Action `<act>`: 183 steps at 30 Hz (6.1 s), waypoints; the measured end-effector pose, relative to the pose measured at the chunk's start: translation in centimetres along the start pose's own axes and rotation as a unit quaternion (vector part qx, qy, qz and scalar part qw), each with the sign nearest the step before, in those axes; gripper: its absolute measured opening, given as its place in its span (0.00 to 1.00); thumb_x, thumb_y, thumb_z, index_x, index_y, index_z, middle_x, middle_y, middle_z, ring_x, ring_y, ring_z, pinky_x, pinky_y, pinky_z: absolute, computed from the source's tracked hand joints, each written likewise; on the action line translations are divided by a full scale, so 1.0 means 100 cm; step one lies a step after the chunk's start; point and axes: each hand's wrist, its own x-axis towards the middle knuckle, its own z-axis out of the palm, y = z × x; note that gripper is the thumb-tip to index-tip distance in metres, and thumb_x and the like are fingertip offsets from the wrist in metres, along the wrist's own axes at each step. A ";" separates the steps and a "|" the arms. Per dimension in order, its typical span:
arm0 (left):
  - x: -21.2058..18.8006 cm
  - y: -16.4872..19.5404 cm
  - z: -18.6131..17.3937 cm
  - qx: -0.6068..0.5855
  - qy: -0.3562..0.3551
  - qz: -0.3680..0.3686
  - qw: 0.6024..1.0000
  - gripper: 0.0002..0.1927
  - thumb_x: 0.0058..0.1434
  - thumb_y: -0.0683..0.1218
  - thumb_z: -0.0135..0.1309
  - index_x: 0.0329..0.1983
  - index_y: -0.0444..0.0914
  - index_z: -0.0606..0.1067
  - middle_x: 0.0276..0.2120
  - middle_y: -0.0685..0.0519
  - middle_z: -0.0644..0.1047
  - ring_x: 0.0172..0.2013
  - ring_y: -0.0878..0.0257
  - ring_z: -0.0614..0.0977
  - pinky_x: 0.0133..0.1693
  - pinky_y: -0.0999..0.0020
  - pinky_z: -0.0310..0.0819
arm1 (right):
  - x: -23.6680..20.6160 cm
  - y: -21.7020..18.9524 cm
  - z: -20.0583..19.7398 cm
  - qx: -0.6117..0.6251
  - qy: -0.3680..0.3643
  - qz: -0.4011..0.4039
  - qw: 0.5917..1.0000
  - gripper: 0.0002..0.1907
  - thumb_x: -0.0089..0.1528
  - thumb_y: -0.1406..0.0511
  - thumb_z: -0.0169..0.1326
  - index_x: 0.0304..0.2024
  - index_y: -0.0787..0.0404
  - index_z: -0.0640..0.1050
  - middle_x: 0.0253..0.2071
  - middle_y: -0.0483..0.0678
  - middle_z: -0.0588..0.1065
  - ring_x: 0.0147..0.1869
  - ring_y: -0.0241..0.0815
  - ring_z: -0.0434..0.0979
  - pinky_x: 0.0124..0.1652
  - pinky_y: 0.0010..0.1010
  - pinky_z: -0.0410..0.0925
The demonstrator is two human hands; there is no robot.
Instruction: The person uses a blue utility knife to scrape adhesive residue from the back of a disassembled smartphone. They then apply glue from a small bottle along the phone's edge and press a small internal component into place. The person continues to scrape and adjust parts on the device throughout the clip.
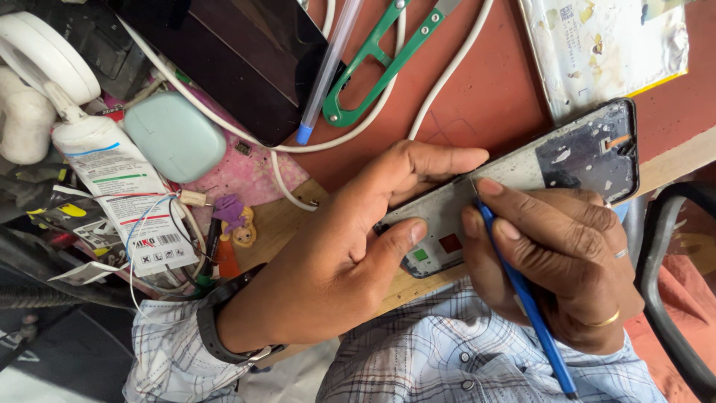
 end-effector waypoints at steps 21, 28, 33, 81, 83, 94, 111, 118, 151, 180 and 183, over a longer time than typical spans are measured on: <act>-0.047 -0.003 0.013 -0.001 -0.002 0.030 1.000 0.25 0.72 0.31 0.40 0.73 0.29 0.61 0.69 0.45 0.68 0.71 0.61 0.67 0.77 0.67 0.56 | -0.019 -0.035 0.009 0.001 0.176 0.057 0.983 0.16 0.65 0.79 0.62 0.42 0.66 0.67 0.45 0.62 0.79 0.40 0.42 0.81 0.38 0.23 0.72; -0.046 0.008 0.017 -0.003 -0.002 0.023 1.000 0.25 0.72 0.31 0.40 0.73 0.28 0.61 0.69 0.45 0.68 0.73 0.60 0.68 0.79 0.65 0.56 | -0.044 -0.018 -0.004 0.054 0.175 0.071 0.981 0.13 0.73 0.77 0.62 0.48 0.66 0.69 0.51 0.60 0.80 0.44 0.39 0.83 0.43 0.20 0.73; -0.037 0.013 0.017 -0.009 -0.003 0.022 1.000 0.24 0.72 0.31 0.40 0.72 0.28 0.61 0.69 0.44 0.68 0.72 0.59 0.67 0.77 0.65 0.56 | -0.047 -0.012 -0.011 0.038 0.136 0.064 0.988 0.13 0.68 0.76 0.63 0.45 0.63 0.71 0.49 0.58 0.80 0.43 0.40 0.82 0.43 0.23 0.73; -0.014 -0.005 -0.009 -0.004 -0.007 -0.004 1.000 0.25 0.66 0.32 0.39 0.68 0.26 0.60 0.66 0.41 0.67 0.70 0.55 0.68 0.72 0.63 0.58 | -0.033 0.020 0.009 -0.016 0.082 -0.015 0.996 0.18 0.60 0.78 0.68 0.41 0.71 0.69 0.47 0.66 0.77 0.40 0.47 0.84 0.38 0.29 0.76; -0.015 -0.006 -0.010 -0.004 -0.008 -0.004 1.000 0.25 0.66 0.32 0.39 0.68 0.26 0.60 0.66 0.41 0.67 0.70 0.55 0.68 0.72 0.63 0.58 | -0.033 0.020 0.011 -0.010 0.079 -0.017 0.997 0.18 0.60 0.78 0.68 0.41 0.71 0.70 0.47 0.66 0.77 0.40 0.47 0.84 0.38 0.29 0.76; -0.008 -0.008 -0.011 0.011 -0.007 0.001 1.000 0.26 0.66 0.32 0.40 0.69 0.26 0.60 0.65 0.41 0.67 0.70 0.56 0.68 0.72 0.63 0.57 | 0.006 0.011 -0.003 0.003 -0.054 0.020 0.998 0.09 0.59 0.79 0.63 0.35 0.76 0.74 0.41 0.67 0.77 0.39 0.54 0.85 0.38 0.34 0.76; 0.003 0.000 -0.006 -0.008 -0.011 -0.019 1.000 0.25 0.67 0.32 0.39 0.69 0.27 0.60 0.66 0.42 0.68 0.70 0.57 0.68 0.71 0.64 0.59 | 0.010 0.016 -0.008 0.018 -0.002 0.016 1.000 0.13 0.58 0.79 0.65 0.35 0.73 0.71 0.43 0.66 0.77 0.39 0.51 0.83 0.35 0.33 0.75; 0.000 -0.001 -0.007 0.003 -0.010 -0.012 1.000 0.25 0.67 0.32 0.39 0.69 0.27 0.59 0.66 0.41 0.68 0.70 0.57 0.68 0.72 0.64 0.59 | 0.003 0.016 -0.008 0.014 -0.007 0.015 1.000 0.11 0.58 0.78 0.64 0.36 0.72 0.72 0.44 0.67 0.77 0.41 0.51 0.84 0.37 0.31 0.75; 0.002 -0.008 -0.002 0.022 -0.014 -0.008 1.000 0.26 0.67 0.32 0.40 0.69 0.26 0.59 0.66 0.40 0.67 0.70 0.56 0.68 0.72 0.62 0.57 | 0.005 0.018 -0.009 0.028 0.002 -0.007 1.000 0.15 0.61 0.79 0.66 0.41 0.71 0.71 0.46 0.64 0.76 0.41 0.52 0.85 0.37 0.34 0.77; -0.001 -0.004 -0.003 0.015 -0.009 -0.005 1.000 0.25 0.67 0.32 0.39 0.68 0.26 0.60 0.66 0.41 0.67 0.70 0.55 0.68 0.72 0.62 0.58 | -0.018 0.023 -0.007 0.003 0.036 0.010 0.999 0.19 0.52 0.78 0.68 0.39 0.72 0.71 0.44 0.67 0.77 0.44 0.54 0.83 0.40 0.34 0.77; -0.007 -0.005 0.002 0.013 -0.010 -0.010 1.000 0.25 0.67 0.32 0.39 0.68 0.26 0.59 0.66 0.41 0.67 0.70 0.56 0.68 0.72 0.62 0.58 | -0.022 0.018 -0.008 0.008 0.039 0.005 0.999 0.21 0.53 0.78 0.68 0.41 0.71 0.68 0.46 0.67 0.76 0.45 0.52 0.83 0.40 0.31 0.76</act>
